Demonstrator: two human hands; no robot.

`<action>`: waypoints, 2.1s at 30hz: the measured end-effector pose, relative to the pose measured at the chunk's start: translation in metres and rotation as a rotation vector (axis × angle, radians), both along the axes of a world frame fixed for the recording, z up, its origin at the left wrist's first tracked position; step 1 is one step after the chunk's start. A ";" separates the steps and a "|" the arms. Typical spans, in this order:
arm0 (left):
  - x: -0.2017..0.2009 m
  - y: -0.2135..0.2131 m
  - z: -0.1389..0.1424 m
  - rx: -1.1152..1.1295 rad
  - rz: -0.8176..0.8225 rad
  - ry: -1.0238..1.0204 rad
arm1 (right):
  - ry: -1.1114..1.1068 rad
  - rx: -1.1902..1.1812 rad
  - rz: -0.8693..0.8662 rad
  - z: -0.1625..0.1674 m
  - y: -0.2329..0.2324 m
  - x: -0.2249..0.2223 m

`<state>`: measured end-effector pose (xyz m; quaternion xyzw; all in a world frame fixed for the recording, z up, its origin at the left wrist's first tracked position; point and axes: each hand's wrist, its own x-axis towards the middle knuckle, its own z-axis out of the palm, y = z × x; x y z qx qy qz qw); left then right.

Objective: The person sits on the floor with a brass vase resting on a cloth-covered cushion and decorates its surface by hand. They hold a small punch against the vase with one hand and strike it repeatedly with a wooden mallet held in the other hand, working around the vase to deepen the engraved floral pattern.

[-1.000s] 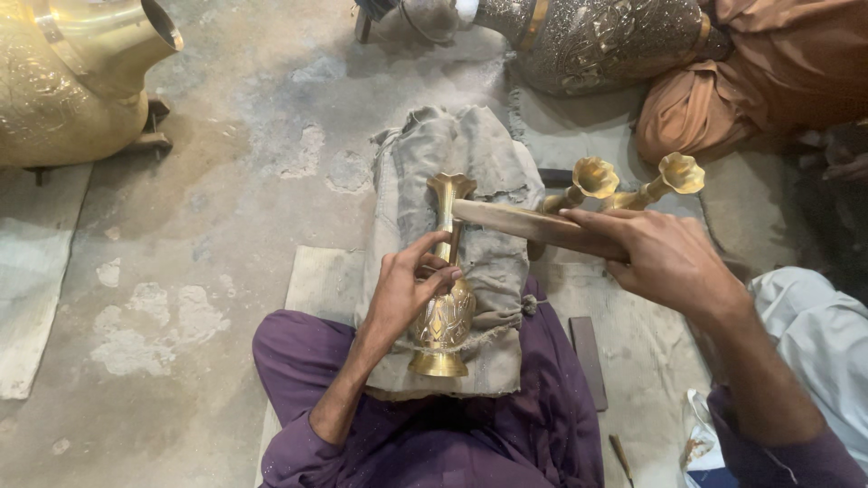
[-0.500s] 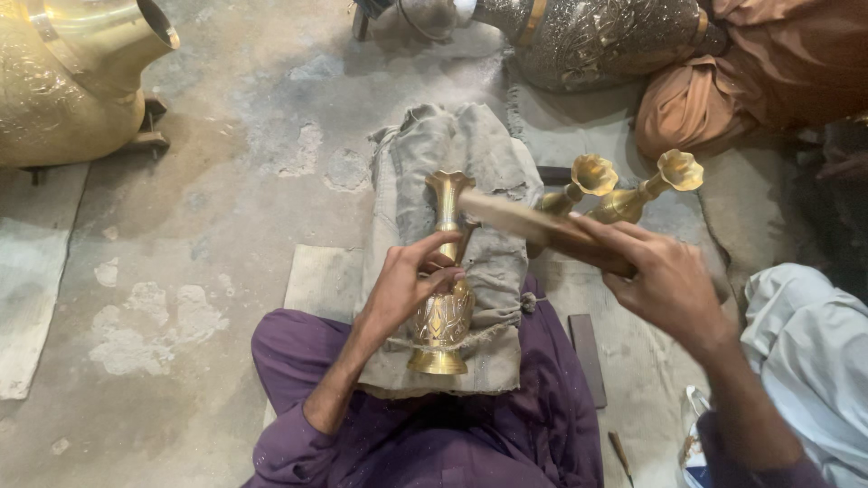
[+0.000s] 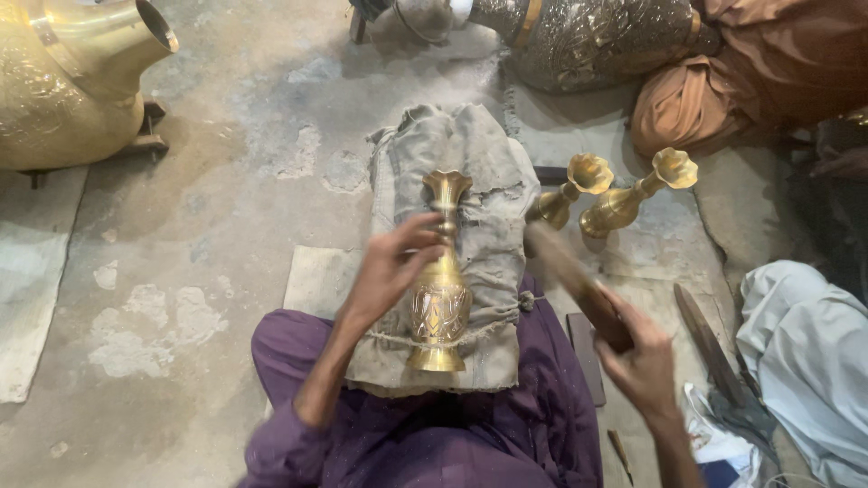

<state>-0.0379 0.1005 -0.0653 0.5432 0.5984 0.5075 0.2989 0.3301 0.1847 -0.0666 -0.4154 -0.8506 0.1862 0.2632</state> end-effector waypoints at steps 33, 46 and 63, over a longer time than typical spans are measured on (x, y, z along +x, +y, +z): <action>0.032 -0.121 -0.086 -0.481 0.575 -0.833 | 0.503 -0.919 0.019 -0.090 -0.085 -0.044; 0.043 -0.123 -0.090 -0.379 0.492 -0.751 | 0.616 -1.069 -0.041 -0.073 -0.079 -0.054; 0.002 -0.148 -0.081 -0.578 0.761 -0.166 | 0.229 -0.955 -0.276 -0.064 -0.051 0.004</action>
